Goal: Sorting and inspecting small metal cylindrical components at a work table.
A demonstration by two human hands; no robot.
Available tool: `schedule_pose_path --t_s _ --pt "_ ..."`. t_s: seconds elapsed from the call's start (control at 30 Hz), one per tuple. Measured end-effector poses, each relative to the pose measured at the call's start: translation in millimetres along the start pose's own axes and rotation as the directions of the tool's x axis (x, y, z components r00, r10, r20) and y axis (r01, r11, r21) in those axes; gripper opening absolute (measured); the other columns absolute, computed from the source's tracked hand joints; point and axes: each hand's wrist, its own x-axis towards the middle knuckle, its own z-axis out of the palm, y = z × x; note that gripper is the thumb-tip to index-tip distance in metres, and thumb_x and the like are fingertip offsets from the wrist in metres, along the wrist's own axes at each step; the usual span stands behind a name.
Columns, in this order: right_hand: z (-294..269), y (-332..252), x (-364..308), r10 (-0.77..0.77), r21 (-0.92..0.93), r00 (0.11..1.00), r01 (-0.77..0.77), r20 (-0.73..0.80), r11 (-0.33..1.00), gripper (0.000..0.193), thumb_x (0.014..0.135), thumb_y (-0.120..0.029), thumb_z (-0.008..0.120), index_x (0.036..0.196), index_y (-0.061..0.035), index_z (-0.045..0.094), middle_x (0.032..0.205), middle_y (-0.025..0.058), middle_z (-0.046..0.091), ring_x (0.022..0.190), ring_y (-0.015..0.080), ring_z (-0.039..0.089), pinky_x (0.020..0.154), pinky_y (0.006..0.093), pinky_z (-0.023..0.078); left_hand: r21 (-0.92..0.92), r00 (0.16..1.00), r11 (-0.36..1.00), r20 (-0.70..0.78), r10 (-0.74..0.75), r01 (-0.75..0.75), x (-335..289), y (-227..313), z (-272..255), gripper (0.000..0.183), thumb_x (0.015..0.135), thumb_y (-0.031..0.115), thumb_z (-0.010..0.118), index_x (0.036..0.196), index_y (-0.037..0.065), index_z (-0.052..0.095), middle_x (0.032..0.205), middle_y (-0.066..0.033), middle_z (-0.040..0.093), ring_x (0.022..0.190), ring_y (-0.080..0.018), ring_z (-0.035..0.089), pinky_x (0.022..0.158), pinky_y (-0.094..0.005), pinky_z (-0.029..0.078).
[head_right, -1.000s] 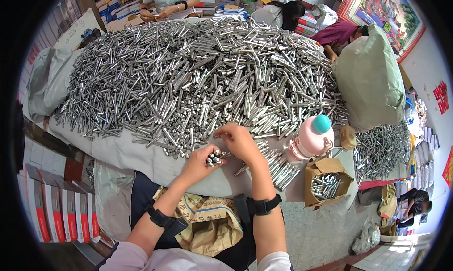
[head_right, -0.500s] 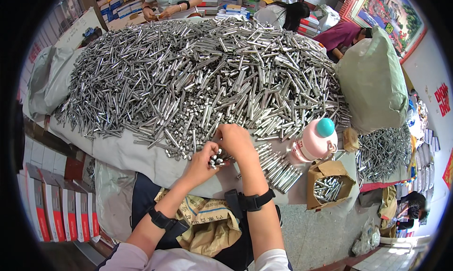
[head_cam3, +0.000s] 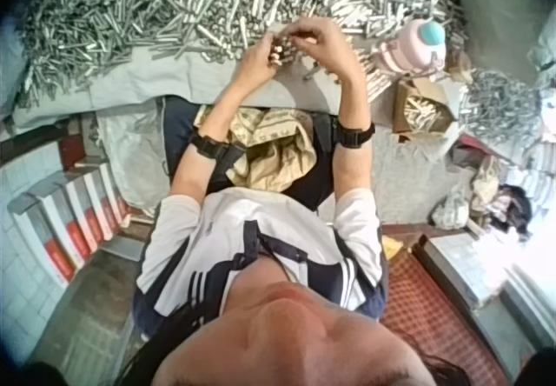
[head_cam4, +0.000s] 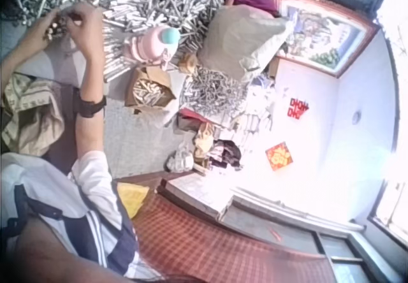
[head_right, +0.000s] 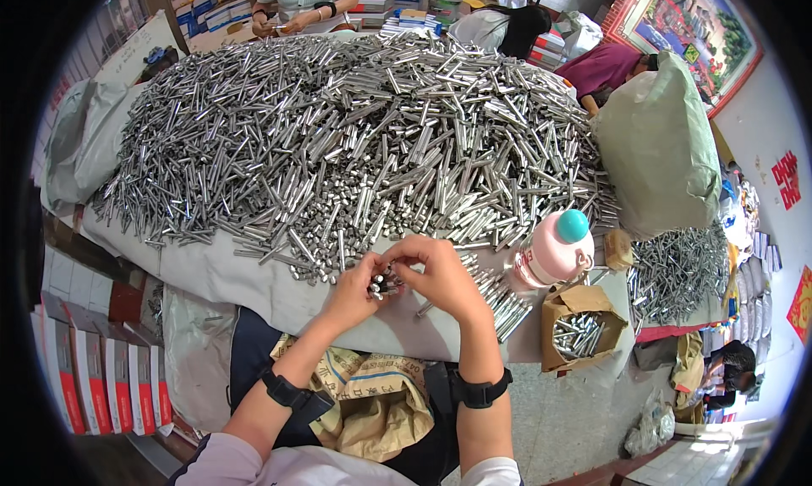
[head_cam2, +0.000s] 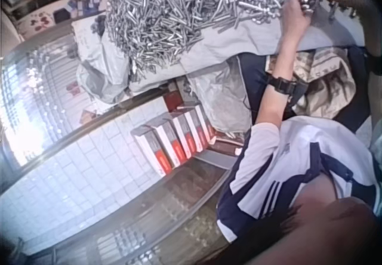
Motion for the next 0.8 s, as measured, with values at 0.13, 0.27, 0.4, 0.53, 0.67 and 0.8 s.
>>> schedule_pose_path --t_s 0.13,0.27,0.4,0.53,0.67,0.8 --pt "2.2 -12.0 -12.7 -0.070 -0.176 0.997 0.063 -0.034 0.982 0.019 0.077 0.009 0.060 0.093 0.0023 0.065 0.084 0.0069 0.061 0.080 0.0152 0.061 0.070 0.0286 0.050 -0.043 0.995 0.996 0.070 -0.075 0.078 1.4 6.1 -3.2 0.043 0.071 0.001 0.068 0.108 0.005 0.047 0.090 -0.0140 0.065 0.075 -0.0268 0.065 0.063 -0.0344 0.050" --pt "9.7 -9.7 -15.9 -0.134 -0.287 0.988 0.107 -0.076 0.952 0.020 0.075 0.007 0.063 0.093 -0.0013 0.066 0.082 0.0092 0.060 0.076 0.0214 0.062 0.067 0.0309 0.049 -0.054 0.996 0.996 0.058 -0.061 0.064 1.5 8.3 -2.0 0.043 0.071 0.001 0.068 0.108 0.006 0.047 0.089 -0.0133 0.065 0.074 -0.0277 0.064 0.063 -0.0350 0.050" --pt "11.1 -7.6 -16.7 -0.175 -0.320 0.981 0.141 -0.079 0.937 0.020 0.074 0.006 0.065 0.092 -0.0024 0.066 0.082 0.0093 0.060 0.073 0.0239 0.061 0.065 0.0318 0.048 -0.017 0.993 0.996 0.080 -0.089 0.090 0.6 6.7 -3.3 0.044 0.071 0.002 0.069 0.109 0.006 0.046 0.089 -0.0135 0.065 0.075 -0.0284 0.064 0.064 -0.0356 0.050" --pt "13.5 -9.2 -17.1 -0.211 -0.395 0.974 0.160 -0.086 0.904 0.019 0.075 0.005 0.064 0.092 -0.0025 0.065 0.080 0.0100 0.059 0.073 0.0260 0.061 0.064 0.0329 0.048 -0.021 0.992 0.995 0.084 -0.096 0.098 1.5 10.9 -4.4 0.044 0.072 0.005 0.071 0.108 0.006 0.047 0.091 -0.0138 0.066 0.077 -0.0294 0.065 0.065 -0.0365 0.050" --pt "12.5 -10.8 -15.8 -0.191 -0.514 0.977 0.118 -0.091 0.849 0.011 0.076 -0.002 0.067 0.087 -0.0013 0.063 0.078 0.0114 0.057 0.072 0.0297 0.059 0.062 0.0360 0.047 -0.050 0.993 0.995 0.085 -0.085 0.089 1.3 5.8 -3.2 0.044 0.073 0.008 0.072 0.108 0.007 0.046 0.091 -0.0140 0.066 0.079 -0.0302 0.065 0.066 -0.0372 0.050" --pt "12.6 -10.2 -14.8 -0.182 -0.619 0.978 0.083 -0.099 0.781 0.012 0.076 -0.007 0.069 0.084 -0.0008 0.061 0.077 0.0118 0.056 0.070 0.0315 0.058 0.061 0.0377 0.046 -0.005 0.991 0.997 0.105 -0.079 0.080 3.1 12.3 -5.0 0.043 0.074 0.010 0.072 0.108 0.006 0.046 0.094 -0.0147 0.066 0.081 -0.0309 0.065 0.067 -0.0378 0.050"
